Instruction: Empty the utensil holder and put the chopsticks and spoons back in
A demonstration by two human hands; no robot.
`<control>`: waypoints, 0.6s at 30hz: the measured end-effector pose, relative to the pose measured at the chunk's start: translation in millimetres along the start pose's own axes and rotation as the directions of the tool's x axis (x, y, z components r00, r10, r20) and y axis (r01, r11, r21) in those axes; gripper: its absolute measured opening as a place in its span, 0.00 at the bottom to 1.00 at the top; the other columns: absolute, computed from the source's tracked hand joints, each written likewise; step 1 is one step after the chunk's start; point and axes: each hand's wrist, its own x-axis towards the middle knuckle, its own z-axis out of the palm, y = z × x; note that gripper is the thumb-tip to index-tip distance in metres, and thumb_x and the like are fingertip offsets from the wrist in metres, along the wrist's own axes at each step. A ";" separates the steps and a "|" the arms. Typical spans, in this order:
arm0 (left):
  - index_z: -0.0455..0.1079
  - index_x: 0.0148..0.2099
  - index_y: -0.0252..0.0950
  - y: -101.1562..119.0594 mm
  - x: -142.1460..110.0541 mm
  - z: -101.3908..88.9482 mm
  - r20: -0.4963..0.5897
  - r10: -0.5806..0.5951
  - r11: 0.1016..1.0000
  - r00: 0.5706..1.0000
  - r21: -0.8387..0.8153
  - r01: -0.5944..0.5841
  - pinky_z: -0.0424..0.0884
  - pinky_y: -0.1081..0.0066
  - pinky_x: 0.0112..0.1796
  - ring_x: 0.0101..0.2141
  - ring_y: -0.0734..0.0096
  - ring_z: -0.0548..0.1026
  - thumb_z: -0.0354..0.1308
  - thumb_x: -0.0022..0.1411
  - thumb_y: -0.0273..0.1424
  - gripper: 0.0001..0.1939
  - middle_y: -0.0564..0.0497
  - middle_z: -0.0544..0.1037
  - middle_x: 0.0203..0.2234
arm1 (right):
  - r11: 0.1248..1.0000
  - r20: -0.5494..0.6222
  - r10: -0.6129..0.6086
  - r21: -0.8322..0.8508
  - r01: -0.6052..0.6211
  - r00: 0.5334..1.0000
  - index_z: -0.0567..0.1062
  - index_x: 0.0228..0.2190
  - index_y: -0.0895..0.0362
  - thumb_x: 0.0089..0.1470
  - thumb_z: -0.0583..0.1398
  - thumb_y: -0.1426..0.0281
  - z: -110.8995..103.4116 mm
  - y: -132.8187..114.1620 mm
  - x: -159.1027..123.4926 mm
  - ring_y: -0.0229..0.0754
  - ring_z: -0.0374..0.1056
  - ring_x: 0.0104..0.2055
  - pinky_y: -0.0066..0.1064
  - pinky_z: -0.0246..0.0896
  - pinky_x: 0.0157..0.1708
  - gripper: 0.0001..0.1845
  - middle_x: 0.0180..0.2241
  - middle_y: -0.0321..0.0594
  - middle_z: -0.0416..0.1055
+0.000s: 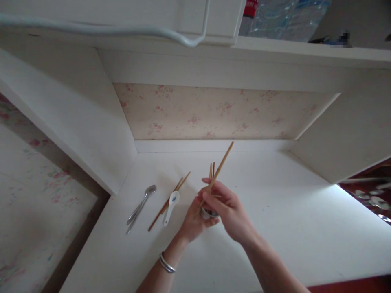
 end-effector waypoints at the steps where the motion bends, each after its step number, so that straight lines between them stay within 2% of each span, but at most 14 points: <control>1: 0.64 0.57 0.42 0.3 0.9 1.6 0.018 0.004 1.000 1.000 -0.012 -0.004 0.71 0.57 0.49 0.48 0.54 0.73 0.71 0.46 0.35 0.36 0.47 0.75 0.48 | 1.000 -0.063 -0.004 0.012 0.005 0.998 0.74 0.46 0.52 0.55 0.61 0.60 -9.6 -3.4 4.7 0.42 0.73 0.39 0.35 0.71 0.39 0.17 0.37 0.38 0.73; 3: 0.62 0.58 0.39 0.2 1.3 4.0 0.032 0.011 1.000 0.999 -0.016 -0.011 0.68 0.57 0.51 0.49 0.55 0.73 0.73 0.44 0.33 0.39 0.45 0.74 0.50 | 0.999 -0.161 -0.030 0.009 0.032 0.987 0.75 0.44 0.53 0.56 0.60 0.56 -27.0 -6.1 14.0 0.44 0.73 0.41 0.37 0.72 0.39 0.19 0.38 0.41 0.73; 5: 0.62 0.58 0.38 -0.2 0.8 4.9 0.026 0.012 1.000 1.000 -0.010 -0.011 0.66 0.57 0.53 0.50 0.56 0.72 0.73 0.44 0.31 0.39 0.44 0.73 0.51 | 0.994 -0.235 -0.096 -0.067 0.082 0.967 0.77 0.43 0.56 0.56 0.60 0.55 -41.4 -3.5 21.8 0.43 0.71 0.40 0.39 0.71 0.41 0.20 0.37 0.42 0.73; 8: 0.63 0.57 0.38 -1.0 0.0 4.7 0.024 -0.001 1.000 1.000 -0.008 0.001 0.65 0.58 0.53 0.50 0.56 0.72 0.73 0.45 0.31 0.37 0.43 0.74 0.50 | 0.957 -0.289 -0.198 -0.264 0.121 0.937 0.77 0.45 0.58 0.55 0.60 0.55 -57.7 8.9 29.8 0.42 0.69 0.37 0.40 0.69 0.44 0.23 0.34 0.42 0.73; 10: 0.63 0.57 0.38 -1.7 -0.1 4.7 0.038 -0.005 1.000 0.999 -0.016 0.005 0.65 0.58 0.52 0.50 0.56 0.72 0.73 0.45 0.31 0.37 0.43 0.74 0.50 | 0.933 -0.304 -0.222 -0.342 0.112 0.927 0.77 0.46 0.59 0.55 0.60 0.54 -65.3 19.8 32.5 0.42 0.69 0.36 0.41 0.68 0.43 0.25 0.32 0.41 0.73; 13: 0.62 0.57 0.39 -3.1 0.0 4.8 0.052 0.000 1.000 0.999 -0.017 0.001 0.65 0.58 0.53 0.50 0.56 0.72 0.73 0.44 0.30 0.38 0.44 0.73 0.50 | 0.945 -0.352 -0.211 -0.312 0.098 0.912 0.76 0.46 0.58 0.53 0.62 0.54 -71.7 31.4 33.6 0.43 0.71 0.35 0.41 0.68 0.41 0.24 0.30 0.40 0.74; 18: 0.63 0.57 0.39 -5.6 0.1 3.5 0.033 -0.007 1.000 0.999 0.008 0.006 0.64 0.57 0.54 0.51 0.55 0.71 0.73 0.44 0.31 0.38 0.43 0.73 0.51 | 0.976 -0.386 -0.174 -0.192 0.106 0.906 0.77 0.40 0.57 0.52 0.63 0.55 -72.8 33.0 33.7 0.44 0.73 0.38 0.39 0.69 0.42 0.20 0.32 0.41 0.76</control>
